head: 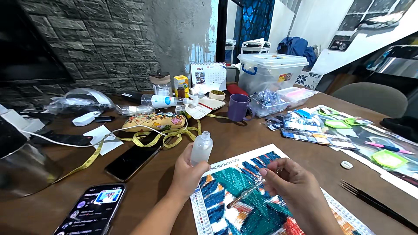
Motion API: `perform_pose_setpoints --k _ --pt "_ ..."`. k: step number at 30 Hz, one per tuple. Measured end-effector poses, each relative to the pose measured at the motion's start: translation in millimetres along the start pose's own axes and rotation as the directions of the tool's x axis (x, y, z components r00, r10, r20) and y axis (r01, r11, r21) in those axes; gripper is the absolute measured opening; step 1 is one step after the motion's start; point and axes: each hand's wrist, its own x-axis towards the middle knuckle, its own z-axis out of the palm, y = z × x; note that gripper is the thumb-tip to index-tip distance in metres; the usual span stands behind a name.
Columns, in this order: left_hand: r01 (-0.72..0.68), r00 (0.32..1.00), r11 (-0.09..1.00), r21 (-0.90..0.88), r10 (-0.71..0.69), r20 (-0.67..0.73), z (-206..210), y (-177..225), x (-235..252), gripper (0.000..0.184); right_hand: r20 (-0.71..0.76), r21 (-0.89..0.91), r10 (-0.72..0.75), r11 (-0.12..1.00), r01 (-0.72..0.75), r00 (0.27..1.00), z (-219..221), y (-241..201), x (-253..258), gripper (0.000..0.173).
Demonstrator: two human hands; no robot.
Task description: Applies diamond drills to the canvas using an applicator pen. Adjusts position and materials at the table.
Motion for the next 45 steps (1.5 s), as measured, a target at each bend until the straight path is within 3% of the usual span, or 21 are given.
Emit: perform_pose_setpoints --k 7,14,19,25,30,38,45 --pt "-0.002 1.000 1.000 -0.005 0.002 0.000 -0.2 0.7 -0.2 0.049 -0.034 0.073 0.043 0.997 -0.041 0.998 -4.9 -3.2 2.3 0.011" --pt "-0.003 1.000 1.000 -0.008 0.003 -0.001 -0.1 0.5 0.0 0.050 -0.037 -0.028 0.061 0.998 -0.062 0.997 -9.1 -0.7 5.0 0.012" --pt "0.000 1.000 1.000 -0.020 0.000 -0.004 0.4 0.4 -0.3 0.050 -0.064 0.020 0.055 0.998 -0.054 0.996 -12.9 -0.4 7.5 0.012" --pt "0.008 1.000 1.000 -0.014 -0.009 -0.021 0.8 1.5 -1.0 0.050 -0.098 -0.046 0.063 0.997 -0.068 0.993 -18.1 2.0 12.2 0.012" --pt "0.000 1.000 1.000 0.001 0.000 -0.016 0.3 0.7 -0.5 0.052 -0.100 0.051 0.092 0.995 -0.087 0.991 -18.4 1.2 14.0 0.011" --pt "0.009 1.000 1.000 -0.002 -0.009 -0.026 0.5 0.6 -0.2 0.052 -0.128 -0.015 0.094 0.995 -0.097 0.987 -22.2 3.4 18.1 0.012" --pt "-0.006 1.000 1.000 -0.006 0.005 -0.026 0.6 -0.7 0.2 0.050 -0.108 0.038 0.111 0.994 -0.107 0.988 -20.0 2.1 17.1 0.011"
